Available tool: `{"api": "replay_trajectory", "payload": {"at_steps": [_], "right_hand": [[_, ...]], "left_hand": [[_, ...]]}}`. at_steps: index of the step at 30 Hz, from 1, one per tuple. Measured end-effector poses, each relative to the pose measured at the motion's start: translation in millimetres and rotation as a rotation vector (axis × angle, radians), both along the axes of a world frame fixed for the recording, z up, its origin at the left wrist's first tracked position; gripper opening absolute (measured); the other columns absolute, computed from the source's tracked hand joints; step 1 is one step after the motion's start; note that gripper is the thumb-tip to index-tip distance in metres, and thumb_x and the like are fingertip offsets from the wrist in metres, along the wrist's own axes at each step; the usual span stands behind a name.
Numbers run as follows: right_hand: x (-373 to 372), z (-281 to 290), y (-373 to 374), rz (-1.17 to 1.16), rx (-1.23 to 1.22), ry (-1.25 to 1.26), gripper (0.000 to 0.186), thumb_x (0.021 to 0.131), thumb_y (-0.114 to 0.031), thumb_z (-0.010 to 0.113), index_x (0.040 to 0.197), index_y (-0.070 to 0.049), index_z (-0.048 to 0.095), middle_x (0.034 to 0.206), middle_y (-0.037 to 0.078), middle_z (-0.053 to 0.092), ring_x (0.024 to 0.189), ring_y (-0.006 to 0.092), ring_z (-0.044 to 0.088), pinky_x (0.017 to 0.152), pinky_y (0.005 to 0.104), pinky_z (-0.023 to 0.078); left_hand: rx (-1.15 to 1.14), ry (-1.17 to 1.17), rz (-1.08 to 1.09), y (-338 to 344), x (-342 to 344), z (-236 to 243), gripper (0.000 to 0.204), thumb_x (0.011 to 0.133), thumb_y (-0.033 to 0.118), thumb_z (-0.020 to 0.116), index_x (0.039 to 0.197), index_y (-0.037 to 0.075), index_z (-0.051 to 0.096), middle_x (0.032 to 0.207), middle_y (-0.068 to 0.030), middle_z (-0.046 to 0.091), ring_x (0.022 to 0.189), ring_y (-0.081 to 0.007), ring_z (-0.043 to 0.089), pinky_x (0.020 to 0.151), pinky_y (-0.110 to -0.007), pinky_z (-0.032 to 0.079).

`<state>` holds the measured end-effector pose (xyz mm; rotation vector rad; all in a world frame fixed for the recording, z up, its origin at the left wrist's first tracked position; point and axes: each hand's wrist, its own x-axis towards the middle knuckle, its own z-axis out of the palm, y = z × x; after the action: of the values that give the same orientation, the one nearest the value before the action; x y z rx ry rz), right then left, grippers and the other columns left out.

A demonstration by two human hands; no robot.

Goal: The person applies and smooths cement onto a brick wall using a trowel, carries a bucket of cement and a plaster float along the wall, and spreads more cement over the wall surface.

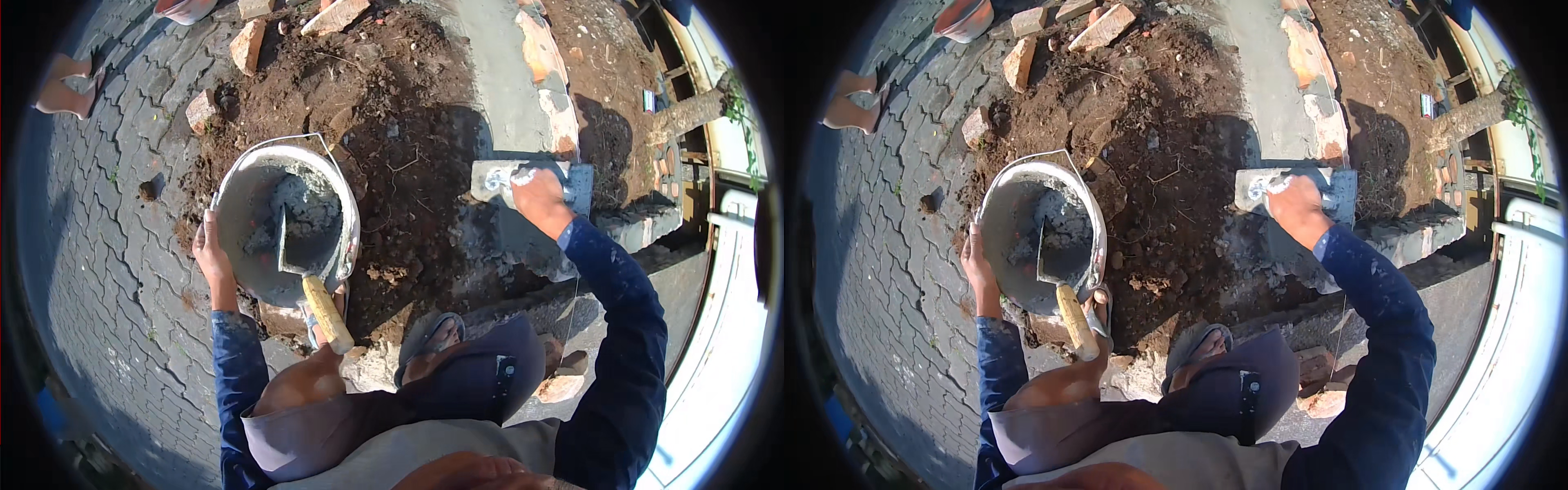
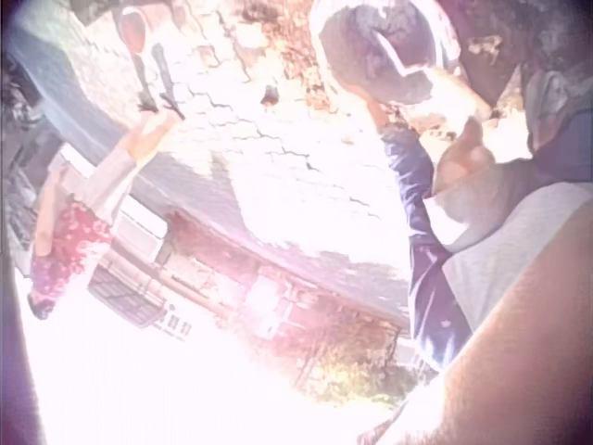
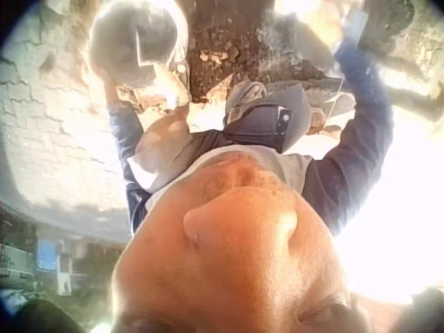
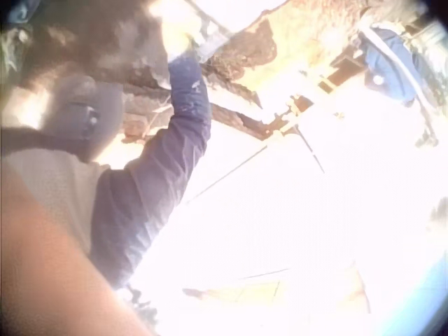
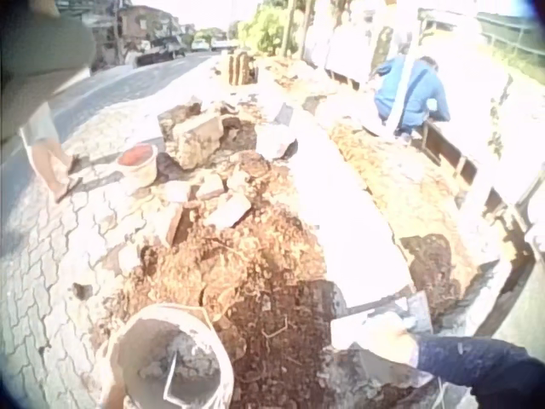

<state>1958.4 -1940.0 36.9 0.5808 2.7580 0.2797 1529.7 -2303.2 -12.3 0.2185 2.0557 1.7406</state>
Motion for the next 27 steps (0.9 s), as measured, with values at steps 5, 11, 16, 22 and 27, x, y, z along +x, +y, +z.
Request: {"api": "replay_trajectory", "payload": {"at_steps": [5, 11, 16, 22, 27], "right_hand": [[-14, -45, 89, -0.049, 0.103, -0.397, 0.032, 0.09, -0.036, 0.048, 0.088, -0.012, 0.07, 0.08, 0.012, 0.068, 0.074, 0.0317, 0.065, 0.067, 0.0439, 0.049], [-65, -98, 165, -0.021, 0.283, -0.489, 0.035, 0.091, -0.039, 0.046, 0.09, -0.014, 0.071, 0.085, 0.011, 0.069, 0.081, 0.0302, 0.067, 0.071, 0.0398, 0.052], [-52, -120, 202, -0.041, 0.242, -0.318, 0.025, 0.087, -0.027, 0.049, 0.085, -0.014, 0.07, 0.081, 0.011, 0.069, 0.074, 0.0284, 0.068, 0.066, 0.0379, 0.053], [-28, -112, 152, 0.12, 0.176, -0.444, 0.025, 0.088, -0.024, 0.049, 0.086, -0.012, 0.071, 0.084, 0.011, 0.07, 0.078, 0.028, 0.068, 0.066, 0.0402, 0.052], [-18, -91, 97, -0.014, 0.126, -0.652, 0.032, 0.095, -0.028, 0.043, 0.089, -0.014, 0.071, 0.084, 0.009, 0.07, 0.081, 0.0266, 0.068, 0.069, 0.0394, 0.052]], "left_hand": [[-0.037, -0.078, -0.02, 10, 7, -12, 0.042, 0.095, 0.031, 0.055, 0.11, -0.007, 0.062, 0.104, -0.0084, 0.065, 0.096, -0.0117, 0.058, 0.086, -0.024, 0.043], [-0.101, -0.135, -0.004, -1, 7, -4, 0.042, 0.094, 0.033, 0.054, 0.111, -0.005, 0.061, 0.105, -0.0079, 0.064, 0.097, -0.0131, 0.058, 0.085, -0.026, 0.044], [-0.11, -0.13, 0.068, 2, 3, -1, 0.042, 0.095, 0.033, 0.054, 0.113, -0.004, 0.061, 0.108, -0.0083, 0.064, 0.098, -0.0141, 0.059, 0.086, -0.026, 0.044], [-0.157, -0.092, 0.044, 1, 0, -1, 0.045, 0.095, 0.033, 0.052, 0.121, -0.004, 0.058, 0.114, -0.0096, 0.061, 0.105, -0.0157, 0.056, 0.092, -0.027, 0.041], [-0.135, -0.153, 0.069, 6, 4, -2, 0.047, 0.096, 0.032, 0.05, 0.127, -0.004, 0.053, 0.122, -0.0102, 0.058, 0.11, -0.0171, 0.054, 0.095, -0.028, 0.04]]}}
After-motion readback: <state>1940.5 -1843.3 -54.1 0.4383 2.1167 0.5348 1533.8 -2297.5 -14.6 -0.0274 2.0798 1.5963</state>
